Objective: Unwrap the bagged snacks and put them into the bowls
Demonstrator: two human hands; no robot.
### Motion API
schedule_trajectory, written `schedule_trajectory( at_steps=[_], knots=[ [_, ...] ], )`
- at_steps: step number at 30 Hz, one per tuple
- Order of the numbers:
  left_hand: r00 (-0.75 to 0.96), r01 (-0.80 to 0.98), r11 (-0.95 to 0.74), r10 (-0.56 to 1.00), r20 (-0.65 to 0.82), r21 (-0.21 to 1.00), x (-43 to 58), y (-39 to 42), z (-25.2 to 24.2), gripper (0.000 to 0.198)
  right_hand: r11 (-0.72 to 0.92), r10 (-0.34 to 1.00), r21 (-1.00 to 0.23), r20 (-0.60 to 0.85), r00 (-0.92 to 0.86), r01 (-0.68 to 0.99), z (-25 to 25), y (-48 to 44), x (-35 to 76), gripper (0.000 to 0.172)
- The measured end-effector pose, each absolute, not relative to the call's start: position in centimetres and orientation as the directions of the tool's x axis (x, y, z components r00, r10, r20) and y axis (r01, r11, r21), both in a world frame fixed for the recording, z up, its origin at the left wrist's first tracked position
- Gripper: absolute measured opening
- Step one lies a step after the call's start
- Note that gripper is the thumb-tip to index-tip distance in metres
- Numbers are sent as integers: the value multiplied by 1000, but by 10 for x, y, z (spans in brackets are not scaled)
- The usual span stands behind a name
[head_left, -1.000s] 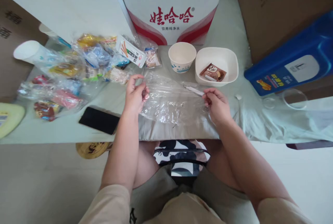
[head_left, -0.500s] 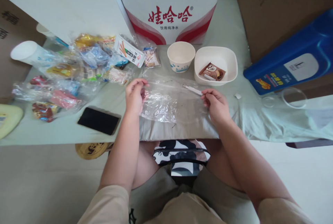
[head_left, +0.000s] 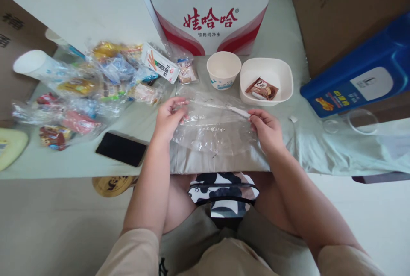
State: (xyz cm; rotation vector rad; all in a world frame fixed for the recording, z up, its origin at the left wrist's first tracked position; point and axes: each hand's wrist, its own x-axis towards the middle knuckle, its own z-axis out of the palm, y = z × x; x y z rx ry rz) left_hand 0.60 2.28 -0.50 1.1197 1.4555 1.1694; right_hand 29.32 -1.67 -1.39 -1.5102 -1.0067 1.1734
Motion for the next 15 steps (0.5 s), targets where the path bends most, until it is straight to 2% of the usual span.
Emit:
schedule_trajectory(
  at_steps=[2,4,9,13,15],
  knots=[
    [-63,154,125,991,-117,980,3,22,-8,45,-208,962,-974,-188,199,86,-14,-17,294,30],
    [-27,228,109,994,-106,968,1,22,-11,49,-190,967,-975,-167,191,112,-14,-17,295,33],
    [-162,354,40,987,19,934,0,26,-12,16,-154,983,-953,-120,141,262,-16,-18,296,34],
    [-119,368,-23,990,72,929,-4,25,-7,14,-31,971,-909,71,226,415,-18,-18,299,27],
    [-64,322,-36,996,59,946,-6,23,-4,17,-5,956,-899,124,265,438,-18,-18,300,23]
  ],
)
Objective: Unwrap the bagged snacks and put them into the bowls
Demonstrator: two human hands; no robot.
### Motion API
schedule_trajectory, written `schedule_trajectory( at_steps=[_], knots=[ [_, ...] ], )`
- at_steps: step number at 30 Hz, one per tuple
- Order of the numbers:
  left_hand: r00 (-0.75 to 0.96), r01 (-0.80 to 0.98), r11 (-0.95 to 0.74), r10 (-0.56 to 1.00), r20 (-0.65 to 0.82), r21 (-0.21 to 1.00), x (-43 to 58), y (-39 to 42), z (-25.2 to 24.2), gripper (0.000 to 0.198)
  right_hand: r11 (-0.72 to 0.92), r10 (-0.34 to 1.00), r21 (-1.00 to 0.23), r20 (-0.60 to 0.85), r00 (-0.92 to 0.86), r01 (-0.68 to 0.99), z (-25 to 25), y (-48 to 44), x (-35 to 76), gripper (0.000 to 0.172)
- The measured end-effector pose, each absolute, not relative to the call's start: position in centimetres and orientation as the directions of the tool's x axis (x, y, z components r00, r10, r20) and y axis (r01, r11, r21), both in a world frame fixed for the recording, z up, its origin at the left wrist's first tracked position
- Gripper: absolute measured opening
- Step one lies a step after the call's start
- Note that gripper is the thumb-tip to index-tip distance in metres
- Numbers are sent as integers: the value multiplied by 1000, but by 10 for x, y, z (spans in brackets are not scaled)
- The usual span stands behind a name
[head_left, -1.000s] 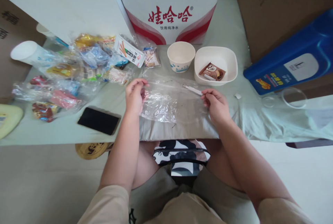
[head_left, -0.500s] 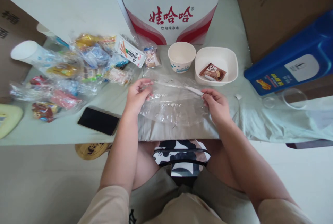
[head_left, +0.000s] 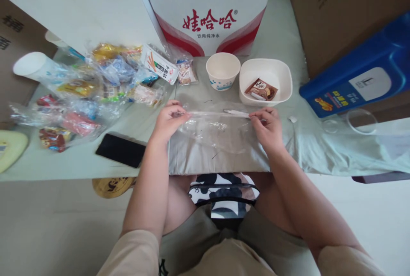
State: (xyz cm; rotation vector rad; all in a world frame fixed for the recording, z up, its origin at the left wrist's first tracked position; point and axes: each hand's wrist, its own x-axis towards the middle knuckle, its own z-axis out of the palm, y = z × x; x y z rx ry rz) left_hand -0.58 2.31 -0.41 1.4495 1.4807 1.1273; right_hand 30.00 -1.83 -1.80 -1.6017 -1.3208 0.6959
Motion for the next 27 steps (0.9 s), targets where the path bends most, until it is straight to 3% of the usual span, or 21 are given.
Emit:
schedule_trajectory(
  at_steps=[4,7,10,17,19,21,23,24,27],
  knots=[
    [-1,93,-47,999,47,995,-6,18,3,26,66,933,-901,208,295,429,-15,-22,301,15],
    [-29,-72,-34,999,32,997,-4,15,9,36,156,937,-893,269,222,423,-11,-24,300,11],
    [-60,-139,59,996,-68,989,-1,14,12,36,156,978,-929,194,82,336,-10,-25,298,13],
    [-57,3,271,961,-270,963,0,13,16,43,-150,989,-975,-149,21,165,-9,-28,296,9],
    [-82,12,268,960,-266,963,0,15,17,44,-264,944,-955,-284,-165,132,-5,-31,301,16],
    [-143,-17,250,958,-250,968,1,16,18,46,-412,792,-905,-414,-449,108,0,-34,309,32],
    [-141,-50,280,948,-284,959,2,16,19,45,-526,627,-848,-437,-645,64,4,-36,315,47],
    [-105,-56,319,941,-323,946,4,16,20,43,-551,616,-834,-416,-669,10,4,-36,316,51],
    [60,25,460,886,-461,888,14,13,21,38,-486,807,-845,-337,-485,-221,0,-32,305,43]
  ],
)
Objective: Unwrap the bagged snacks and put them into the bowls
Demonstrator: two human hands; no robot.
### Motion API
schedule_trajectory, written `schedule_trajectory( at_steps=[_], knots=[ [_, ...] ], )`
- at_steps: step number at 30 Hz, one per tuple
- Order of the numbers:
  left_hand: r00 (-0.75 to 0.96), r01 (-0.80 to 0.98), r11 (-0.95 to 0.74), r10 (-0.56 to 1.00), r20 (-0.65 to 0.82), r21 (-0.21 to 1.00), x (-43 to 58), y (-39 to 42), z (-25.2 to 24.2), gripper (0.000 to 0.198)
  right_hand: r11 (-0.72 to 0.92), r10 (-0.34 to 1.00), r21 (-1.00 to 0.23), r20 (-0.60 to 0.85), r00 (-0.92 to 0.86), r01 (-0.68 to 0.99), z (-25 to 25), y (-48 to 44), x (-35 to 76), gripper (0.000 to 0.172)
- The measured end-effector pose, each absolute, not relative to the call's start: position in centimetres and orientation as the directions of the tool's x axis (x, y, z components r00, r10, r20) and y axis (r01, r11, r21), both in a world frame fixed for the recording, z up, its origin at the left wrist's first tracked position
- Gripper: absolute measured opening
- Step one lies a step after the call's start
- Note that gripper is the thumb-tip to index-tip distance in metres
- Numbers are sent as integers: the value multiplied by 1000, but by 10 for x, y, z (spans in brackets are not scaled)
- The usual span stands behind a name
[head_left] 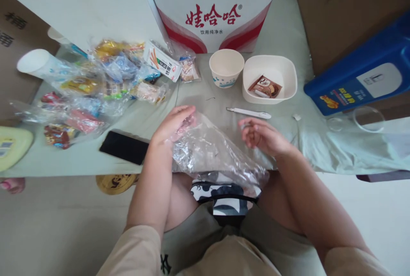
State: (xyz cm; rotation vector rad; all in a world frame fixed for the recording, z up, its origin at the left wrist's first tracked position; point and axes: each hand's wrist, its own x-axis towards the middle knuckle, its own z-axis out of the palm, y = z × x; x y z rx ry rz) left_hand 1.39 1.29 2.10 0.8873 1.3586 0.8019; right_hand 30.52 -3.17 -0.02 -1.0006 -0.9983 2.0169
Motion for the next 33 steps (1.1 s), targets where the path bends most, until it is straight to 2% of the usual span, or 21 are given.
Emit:
schedule_trajectory(
  at_steps=[2,3,6,8,9,11,15,18,21,25,27,29,33],
  knots=[
    [147,109,505,844,-517,856,24,11,21,35,-423,869,-864,-302,-391,-274,-4,-29,290,39],
    [185,142,513,826,-532,846,29,10,20,35,-416,859,-875,-290,-422,-247,-5,-28,283,41],
    [220,164,528,804,-552,834,40,11,15,35,-425,697,-903,-284,-658,-61,-6,-31,265,44],
    [173,124,545,811,-559,829,41,14,12,33,-421,565,-905,-309,-765,55,-5,-36,260,30],
    [169,93,552,811,-559,829,39,16,11,33,-417,540,-905,-318,-779,81,-5,-38,258,22],
    [222,-8,532,827,-517,847,35,18,11,43,-406,603,-913,-311,-735,53,-4,-39,258,15],
    [284,-344,348,924,-256,872,38,14,12,86,-331,865,-932,-237,-443,-147,-6,-34,255,22],
    [444,-358,423,862,-247,832,54,5,7,94,-296,932,-941,-247,-264,-166,-10,-27,251,25],
    [522,-223,497,787,-328,839,72,-1,-3,77,-278,947,-954,-253,-196,-111,-13,-24,251,23],
    [374,-32,515,801,-468,856,77,2,-8,31,-266,944,-964,-259,-206,-5,-12,-24,257,19],
    [344,31,538,786,-514,843,71,6,-6,26,-268,938,-962,-272,-215,48,-9,-25,261,19],
    [351,25,532,788,-506,846,63,8,-2,29,-255,945,-966,-256,-205,32,-7,-26,264,22],
    [307,-134,492,846,-436,860,56,7,1,27,-212,967,-971,-192,-169,-112,-5,-26,264,29]
  ],
)
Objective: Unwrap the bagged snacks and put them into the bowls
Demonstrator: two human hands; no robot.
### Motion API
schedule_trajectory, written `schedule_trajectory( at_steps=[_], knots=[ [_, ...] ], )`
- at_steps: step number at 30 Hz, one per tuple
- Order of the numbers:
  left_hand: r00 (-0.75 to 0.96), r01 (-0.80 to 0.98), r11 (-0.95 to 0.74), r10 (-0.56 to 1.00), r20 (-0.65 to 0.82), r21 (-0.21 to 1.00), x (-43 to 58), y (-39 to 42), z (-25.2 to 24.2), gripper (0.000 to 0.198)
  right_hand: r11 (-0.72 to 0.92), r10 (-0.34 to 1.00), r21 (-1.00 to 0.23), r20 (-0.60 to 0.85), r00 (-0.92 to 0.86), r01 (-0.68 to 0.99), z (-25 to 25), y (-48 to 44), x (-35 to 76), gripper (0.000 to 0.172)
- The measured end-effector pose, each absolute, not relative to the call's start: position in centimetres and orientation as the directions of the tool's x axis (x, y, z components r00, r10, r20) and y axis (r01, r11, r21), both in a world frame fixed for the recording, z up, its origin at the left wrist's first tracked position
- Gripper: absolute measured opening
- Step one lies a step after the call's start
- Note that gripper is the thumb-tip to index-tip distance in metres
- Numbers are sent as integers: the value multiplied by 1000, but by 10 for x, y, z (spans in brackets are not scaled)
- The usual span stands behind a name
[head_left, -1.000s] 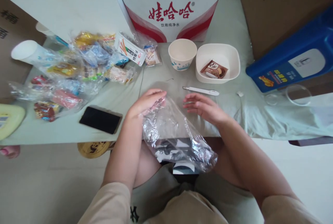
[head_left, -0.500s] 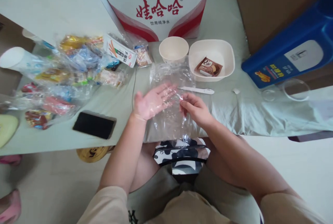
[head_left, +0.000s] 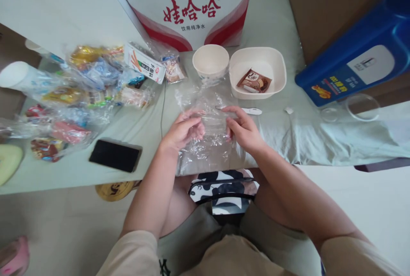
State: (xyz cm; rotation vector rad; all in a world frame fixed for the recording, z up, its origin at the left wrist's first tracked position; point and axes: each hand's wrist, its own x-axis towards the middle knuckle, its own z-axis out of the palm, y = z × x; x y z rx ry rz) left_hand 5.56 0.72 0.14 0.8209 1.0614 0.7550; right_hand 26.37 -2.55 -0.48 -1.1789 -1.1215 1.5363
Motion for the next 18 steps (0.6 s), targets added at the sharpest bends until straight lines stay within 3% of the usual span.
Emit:
schedule_trajectory(
  at_steps=[5,10,14,18],
  knots=[
    [310,-293,419,892,-330,859,58,2,3,27,-170,982,-954,-143,-125,-247,-12,-25,262,23],
    [396,-283,456,857,-330,844,55,-1,4,26,-181,982,-912,-148,-118,-369,-12,-23,264,7],
    [499,-352,521,807,-315,778,49,1,2,25,-199,978,-878,-150,-145,-435,-8,-21,264,16],
    [553,-358,546,778,-300,757,46,3,-1,32,-202,978,-882,-158,-138,-425,-11,-20,262,40]
  ],
)
